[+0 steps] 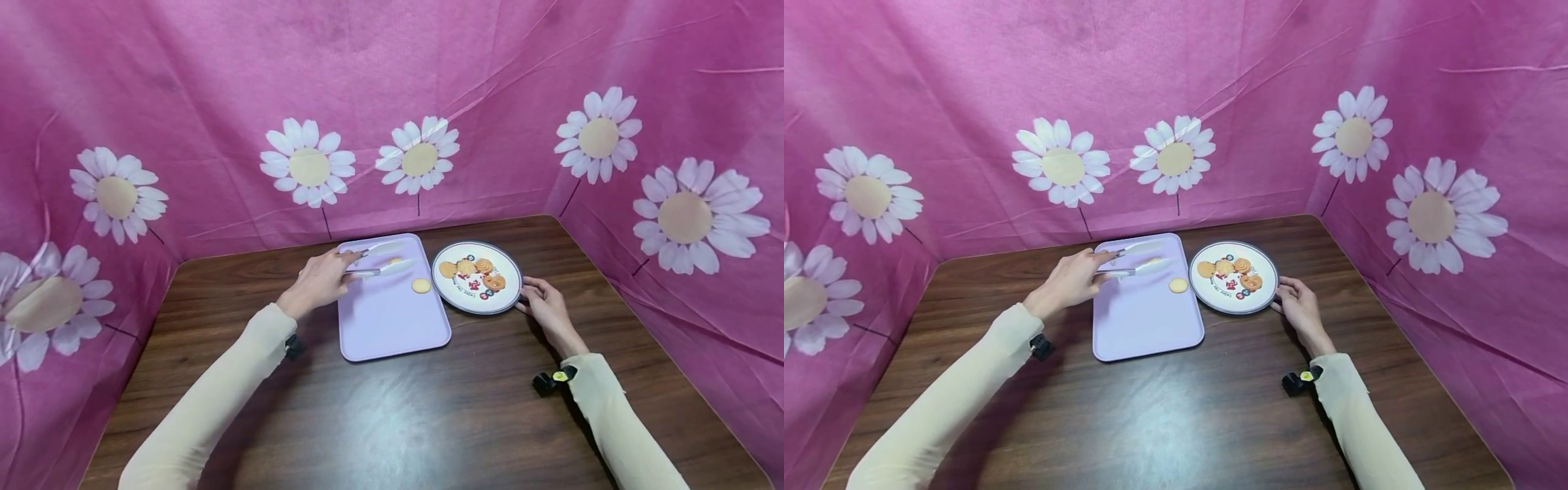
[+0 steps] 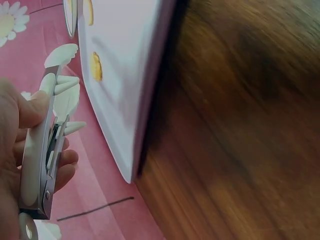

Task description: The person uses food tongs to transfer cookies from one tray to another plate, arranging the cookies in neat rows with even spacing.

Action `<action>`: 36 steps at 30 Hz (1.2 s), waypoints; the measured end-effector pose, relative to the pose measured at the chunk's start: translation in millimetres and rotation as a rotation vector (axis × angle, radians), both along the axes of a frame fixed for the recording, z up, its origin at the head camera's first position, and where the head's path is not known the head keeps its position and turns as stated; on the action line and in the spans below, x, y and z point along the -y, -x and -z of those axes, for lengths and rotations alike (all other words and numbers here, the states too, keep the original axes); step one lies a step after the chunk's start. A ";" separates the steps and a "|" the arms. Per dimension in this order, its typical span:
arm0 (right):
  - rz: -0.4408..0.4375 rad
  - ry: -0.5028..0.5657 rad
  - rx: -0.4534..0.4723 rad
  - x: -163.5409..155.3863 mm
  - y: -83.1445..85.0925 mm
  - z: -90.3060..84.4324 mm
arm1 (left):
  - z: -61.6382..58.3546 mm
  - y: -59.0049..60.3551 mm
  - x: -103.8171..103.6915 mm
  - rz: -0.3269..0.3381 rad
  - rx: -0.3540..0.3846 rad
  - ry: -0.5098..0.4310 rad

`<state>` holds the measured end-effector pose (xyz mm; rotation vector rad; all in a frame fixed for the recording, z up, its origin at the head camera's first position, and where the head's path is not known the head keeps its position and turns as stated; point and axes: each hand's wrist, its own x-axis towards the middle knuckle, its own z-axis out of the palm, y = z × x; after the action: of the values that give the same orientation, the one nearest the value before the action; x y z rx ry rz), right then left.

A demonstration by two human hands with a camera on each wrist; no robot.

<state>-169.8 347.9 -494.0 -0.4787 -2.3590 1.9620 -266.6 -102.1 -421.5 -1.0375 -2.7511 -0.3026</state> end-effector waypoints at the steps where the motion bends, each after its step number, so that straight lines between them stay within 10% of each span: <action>1: -0.002 0.003 -0.002 0.1 -0.2 0.0 | 1.1 -0.3 2.1 -0.005 0.005 0.001; 36: 0.005 -0.006 -0.002 0.6 0.6 1.1 | 18.1 -0.5 14.4 -0.014 0.051 -0.011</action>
<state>-170.4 347.3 -495.2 -0.4824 -2.3596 1.9513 -266.1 -116.4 -439.7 -1.0216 -2.7967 -0.3467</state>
